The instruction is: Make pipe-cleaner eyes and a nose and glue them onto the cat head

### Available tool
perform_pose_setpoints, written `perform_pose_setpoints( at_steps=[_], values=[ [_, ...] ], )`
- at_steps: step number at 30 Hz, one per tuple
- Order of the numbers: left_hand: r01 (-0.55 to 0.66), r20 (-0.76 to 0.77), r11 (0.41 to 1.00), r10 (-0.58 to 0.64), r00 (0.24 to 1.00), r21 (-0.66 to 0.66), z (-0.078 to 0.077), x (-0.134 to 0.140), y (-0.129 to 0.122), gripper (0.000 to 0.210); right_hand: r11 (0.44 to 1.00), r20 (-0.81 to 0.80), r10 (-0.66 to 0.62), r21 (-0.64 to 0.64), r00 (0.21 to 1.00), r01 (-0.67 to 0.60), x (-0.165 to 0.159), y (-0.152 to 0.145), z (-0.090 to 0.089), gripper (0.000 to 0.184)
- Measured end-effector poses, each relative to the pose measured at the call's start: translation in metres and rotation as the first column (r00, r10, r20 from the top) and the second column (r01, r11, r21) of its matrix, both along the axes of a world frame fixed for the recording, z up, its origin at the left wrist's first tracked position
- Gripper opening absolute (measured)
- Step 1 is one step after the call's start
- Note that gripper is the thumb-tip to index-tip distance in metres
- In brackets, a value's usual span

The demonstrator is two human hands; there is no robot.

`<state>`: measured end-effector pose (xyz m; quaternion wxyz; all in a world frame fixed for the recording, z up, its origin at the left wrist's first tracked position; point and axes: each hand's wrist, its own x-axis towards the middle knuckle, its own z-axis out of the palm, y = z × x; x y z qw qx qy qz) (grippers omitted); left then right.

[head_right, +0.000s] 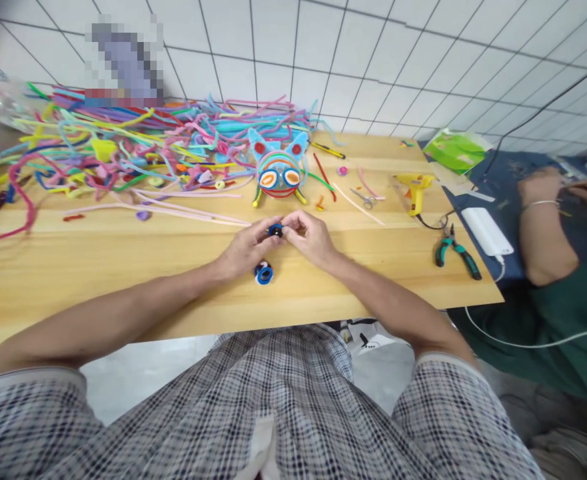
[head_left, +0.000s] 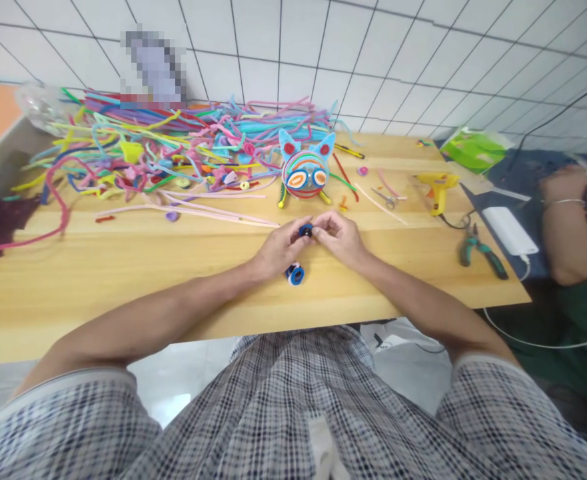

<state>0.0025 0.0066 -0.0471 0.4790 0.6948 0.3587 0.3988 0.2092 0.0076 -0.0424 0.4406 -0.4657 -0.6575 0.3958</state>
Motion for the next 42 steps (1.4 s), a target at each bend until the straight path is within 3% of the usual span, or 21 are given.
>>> perform_pose_setpoints(
  at_steps=[2, 5, 9, 12, 19, 24, 28, 35, 42],
  values=[
    [0.022, 0.1, 0.989, -0.008, 0.995, -0.147, 0.0, 0.003, 0.001, 0.057, 1.0, 0.001, -0.012, 0.017, 1.0, 0.012, 0.002, 0.001, 0.002, 0.027],
    [0.088, 0.262, 0.936, 0.005, 0.965, -0.342, 0.001, 0.006, 0.002, 0.068, 0.989, 0.084, 0.003, 0.149, 0.996, -0.016, 0.006, 0.002, 0.007, 0.026],
    [0.069, 0.308, 0.916, 0.061, 0.949, -0.394, 0.006, 0.005, 0.002, 0.06, 0.918, 0.256, 0.083, 0.356, 0.963, -0.174, 0.009, -0.001, 0.012, 0.036],
    [0.095, 0.306, 0.9, 0.044, 0.951, -0.425, 0.011, 0.003, 0.001, 0.059, 0.873, 0.305, 0.071, 0.441, 0.95, -0.207, 0.011, -0.002, 0.01, 0.031],
    [0.116, 0.241, 0.904, -0.014, 0.97, -0.413, 0.017, -0.001, 0.0, 0.064, 0.861, 0.311, 0.067, 0.463, 0.948, -0.212, 0.014, -0.001, 0.006, 0.027],
    [0.028, 0.256, 0.871, 0.113, 0.96, -0.491, 0.024, -0.001, 0.001, 0.069, 0.893, 0.287, 0.09, 0.401, 0.954, -0.205, 0.014, -0.002, 0.011, 0.025],
    [0.006, 0.261, 0.859, 0.149, 0.954, -0.511, 0.032, 0.001, 0.003, 0.068, 0.885, 0.301, 0.128, 0.396, 0.945, -0.246, 0.015, -0.003, 0.012, 0.026],
    [0.028, 0.264, 0.824, 0.15, 0.953, -0.567, 0.034, -0.003, 0.004, 0.043, 0.924, 0.248, 0.113, 0.329, 0.962, -0.193, 0.014, -0.008, 0.011, 0.031],
    [0.095, 0.28, 0.774, 0.11, 0.954, -0.626, 0.04, -0.003, 0.007, 0.032, 0.912, 0.239, 0.128, 0.353, 0.963, -0.208, 0.015, -0.007, 0.008, 0.026]
  ],
)
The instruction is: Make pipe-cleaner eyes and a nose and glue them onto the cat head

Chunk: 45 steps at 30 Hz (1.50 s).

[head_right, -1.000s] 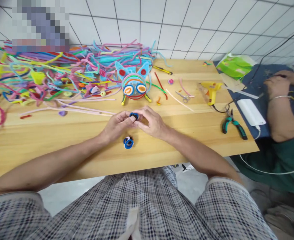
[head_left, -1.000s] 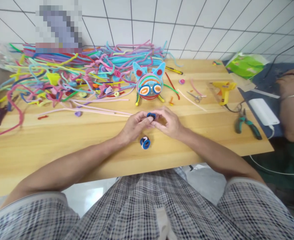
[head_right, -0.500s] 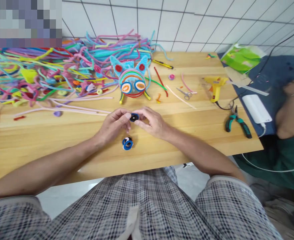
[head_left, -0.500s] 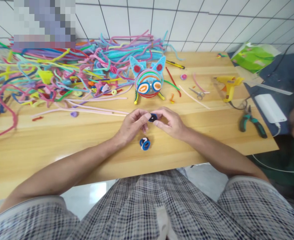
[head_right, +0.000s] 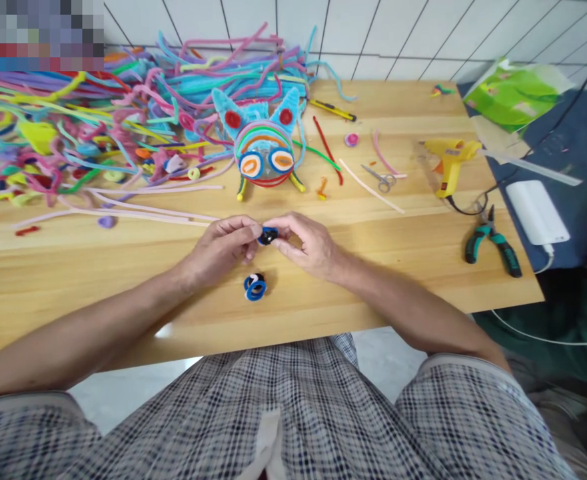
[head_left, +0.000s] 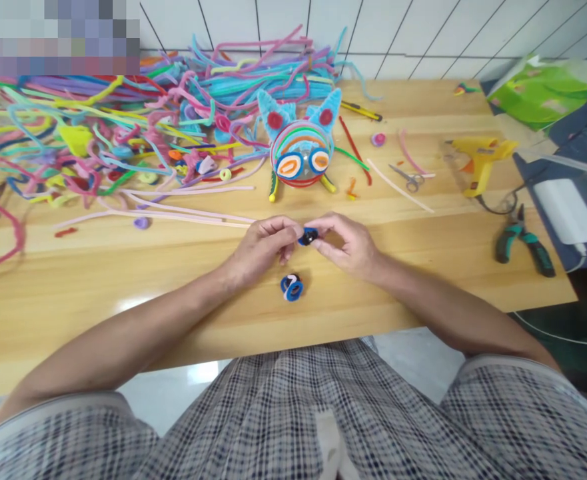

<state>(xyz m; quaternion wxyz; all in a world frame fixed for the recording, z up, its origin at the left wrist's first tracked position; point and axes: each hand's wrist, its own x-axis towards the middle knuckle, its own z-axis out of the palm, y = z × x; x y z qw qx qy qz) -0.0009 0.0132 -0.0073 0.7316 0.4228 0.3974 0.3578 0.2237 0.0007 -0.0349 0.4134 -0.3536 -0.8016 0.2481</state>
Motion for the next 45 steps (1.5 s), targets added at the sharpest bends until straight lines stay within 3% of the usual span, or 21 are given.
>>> perform_pose_setpoints(
  at_steps=[7, 11, 21, 27, 30, 33, 36, 45],
  values=[
    [-0.016, -0.001, 1.0, 0.016, 1.0, 0.021, 0.001, 0.0, -0.001, 0.044, 0.999, -0.017, 0.026, -0.024, 1.0, -0.026, 0.001, 0.001, 0.003, 0.03],
    [0.001, 0.01, 0.999, 0.0, 1.0, -0.048, 0.004, -0.001, 0.001, 0.046, 0.996, -0.101, 0.036, -0.081, 0.994, -0.044, -0.001, 0.0, 0.005, 0.029],
    [0.142, 0.087, 0.98, -0.13, 0.988, -0.138, 0.008, -0.007, 0.008, 0.043, 0.985, -0.189, 0.064, -0.147, 0.98, -0.093, -0.002, -0.001, 0.005, 0.023],
    [0.202, 0.078, 0.97, -0.193, 0.978, -0.136, 0.003, -0.01, 0.012, 0.04, 0.954, -0.173, 0.04, -0.287, 0.984, -0.089, 0.0, -0.004, 0.009, 0.022],
    [0.17, 0.064, 0.981, -0.164, 0.984, -0.098, -0.001, -0.009, 0.01, 0.039, 0.921, -0.189, -0.006, -0.383, 0.982, -0.068, 0.0, -0.005, 0.006, 0.026],
    [0.097, 0.037, 0.995, -0.098, 0.994, 0.026, -0.004, -0.006, 0.004, 0.044, 0.9, -0.222, -0.058, -0.434, 0.973, -0.046, 0.0, -0.004, 0.0, 0.031],
    [0.098, 0.002, 0.985, -0.099, 0.995, 0.139, -0.007, -0.004, -0.001, 0.048, 0.895, -0.247, -0.069, -0.444, 0.966, -0.05, -0.001, -0.003, -0.004, 0.032],
    [0.054, -0.011, 0.983, -0.053, 0.999, 0.176, -0.014, -0.003, -0.001, 0.055, 0.85, -0.374, -0.02, -0.495, 0.927, -0.181, -0.006, -0.001, -0.006, 0.038]
  ],
)
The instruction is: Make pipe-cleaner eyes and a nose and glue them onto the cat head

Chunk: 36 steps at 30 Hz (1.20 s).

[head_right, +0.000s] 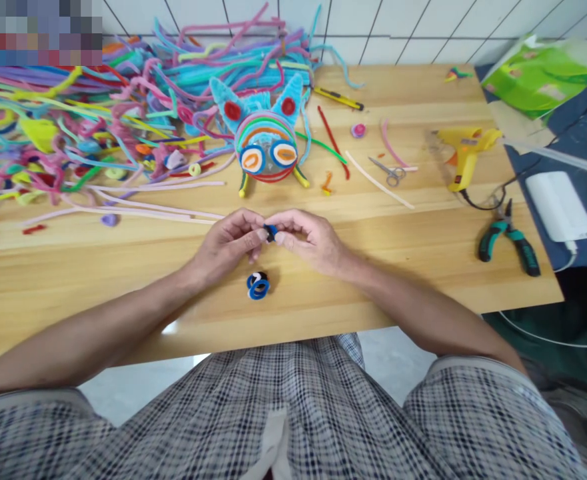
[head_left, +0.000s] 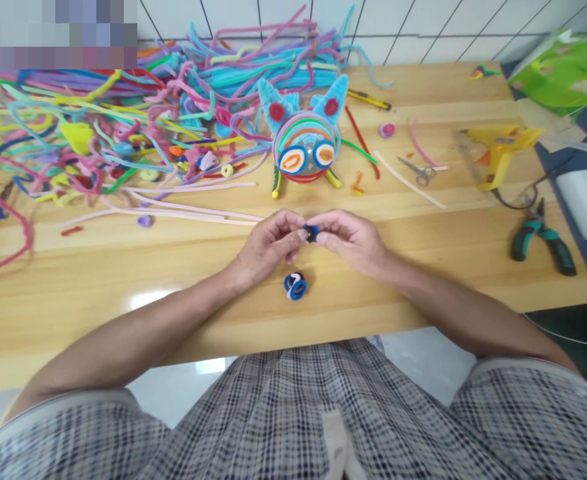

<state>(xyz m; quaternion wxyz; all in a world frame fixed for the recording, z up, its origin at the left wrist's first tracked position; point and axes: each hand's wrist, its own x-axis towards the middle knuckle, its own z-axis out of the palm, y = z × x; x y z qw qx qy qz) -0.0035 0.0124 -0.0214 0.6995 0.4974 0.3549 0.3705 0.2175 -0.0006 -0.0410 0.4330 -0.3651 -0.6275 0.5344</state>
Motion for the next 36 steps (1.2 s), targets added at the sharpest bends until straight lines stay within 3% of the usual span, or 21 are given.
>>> perform_pose_setpoints(
  at_steps=[15, 22, 36],
  values=[
    [-0.05, -0.015, 0.998, 0.05, 0.999, 0.035, 0.005, 0.002, -0.006, 0.042, 0.995, -0.026, -0.083, -0.058, 0.996, 0.082, -0.001, -0.001, 0.002, 0.038],
    [-0.05, -0.042, 0.997, 0.052, 0.998, 0.063, 0.006, 0.001, -0.009, 0.04, 0.997, 0.015, -0.049, -0.063, 0.999, 0.05, 0.001, -0.002, 0.012, 0.033],
    [-0.021, -0.088, 0.997, 0.028, 0.996, 0.073, 0.004, 0.001, -0.007, 0.037, 0.996, 0.024, -0.074, -0.043, 0.997, 0.075, -0.002, -0.002, 0.008, 0.018]
  ],
)
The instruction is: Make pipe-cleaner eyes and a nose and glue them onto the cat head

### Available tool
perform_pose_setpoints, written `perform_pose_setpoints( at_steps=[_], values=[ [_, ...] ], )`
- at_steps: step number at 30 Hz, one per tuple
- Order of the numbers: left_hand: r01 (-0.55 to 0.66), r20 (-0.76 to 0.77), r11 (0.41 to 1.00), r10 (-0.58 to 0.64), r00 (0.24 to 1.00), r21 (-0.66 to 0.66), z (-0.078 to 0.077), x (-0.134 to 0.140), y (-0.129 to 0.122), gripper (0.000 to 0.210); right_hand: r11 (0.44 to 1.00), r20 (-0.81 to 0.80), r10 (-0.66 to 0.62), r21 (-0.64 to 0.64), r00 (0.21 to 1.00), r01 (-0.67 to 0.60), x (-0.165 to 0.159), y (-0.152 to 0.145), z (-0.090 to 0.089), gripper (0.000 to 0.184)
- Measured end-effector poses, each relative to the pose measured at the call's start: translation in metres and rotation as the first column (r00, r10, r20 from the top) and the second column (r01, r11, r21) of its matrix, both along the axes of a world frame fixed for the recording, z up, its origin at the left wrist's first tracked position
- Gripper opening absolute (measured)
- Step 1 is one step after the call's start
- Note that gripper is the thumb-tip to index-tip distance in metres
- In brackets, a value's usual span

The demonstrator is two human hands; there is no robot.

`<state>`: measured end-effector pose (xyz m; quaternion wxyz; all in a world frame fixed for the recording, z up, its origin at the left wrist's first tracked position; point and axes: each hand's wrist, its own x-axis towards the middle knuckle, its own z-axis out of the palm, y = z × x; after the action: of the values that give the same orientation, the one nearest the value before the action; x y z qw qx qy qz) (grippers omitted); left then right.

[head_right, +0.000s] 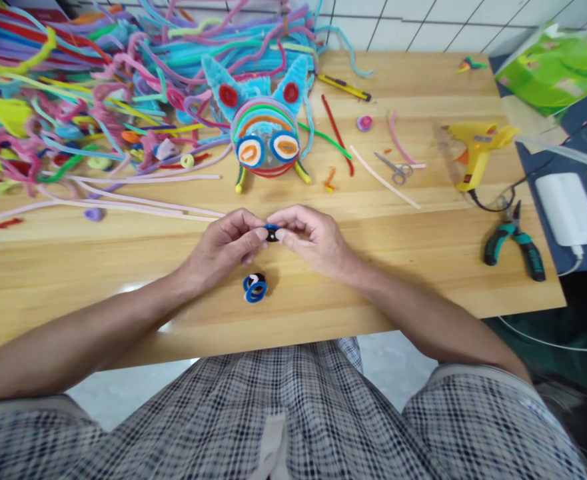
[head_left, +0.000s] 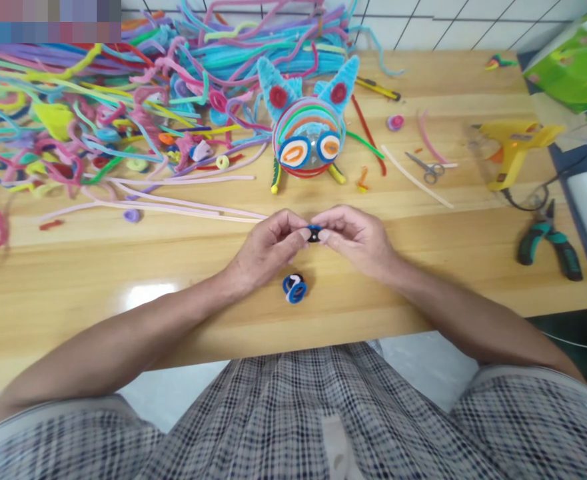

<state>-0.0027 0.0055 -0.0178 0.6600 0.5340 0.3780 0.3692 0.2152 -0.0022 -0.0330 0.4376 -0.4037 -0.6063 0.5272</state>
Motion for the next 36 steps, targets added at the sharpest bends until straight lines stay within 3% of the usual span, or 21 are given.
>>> perform_pose_setpoints(
  at_steps=[6, 13, 20, 36],
  values=[
    [0.055, 0.013, 0.998, -0.054, 0.998, -0.022, -0.0009, -0.0019, 0.0016, 0.038, 0.999, 0.04, 0.013, 0.029, 0.999, -0.014, 0.0017, 0.0002, -0.0002, 0.017],
    [0.048, 0.044, 0.995, -0.044, 0.998, -0.088, 0.0005, 0.0002, 0.0045, 0.039, 1.0, -0.03, -0.009, -0.018, 1.0, 0.008, 0.0017, 0.0027, 0.0007, 0.018],
    [0.036, -0.006, 0.998, -0.036, 0.999, -0.053, -0.0036, -0.0005, 0.0035, 0.038, 0.997, -0.048, -0.02, -0.07, 0.999, 0.016, 0.0, 0.002, 0.0019, 0.032],
    [0.048, 0.033, 0.998, -0.047, 0.998, -0.037, -0.0055, -0.0001, 0.0052, 0.051, 0.998, -0.066, -0.004, -0.069, 0.998, -0.001, -0.001, 0.0028, 0.0033, 0.031]
  ],
)
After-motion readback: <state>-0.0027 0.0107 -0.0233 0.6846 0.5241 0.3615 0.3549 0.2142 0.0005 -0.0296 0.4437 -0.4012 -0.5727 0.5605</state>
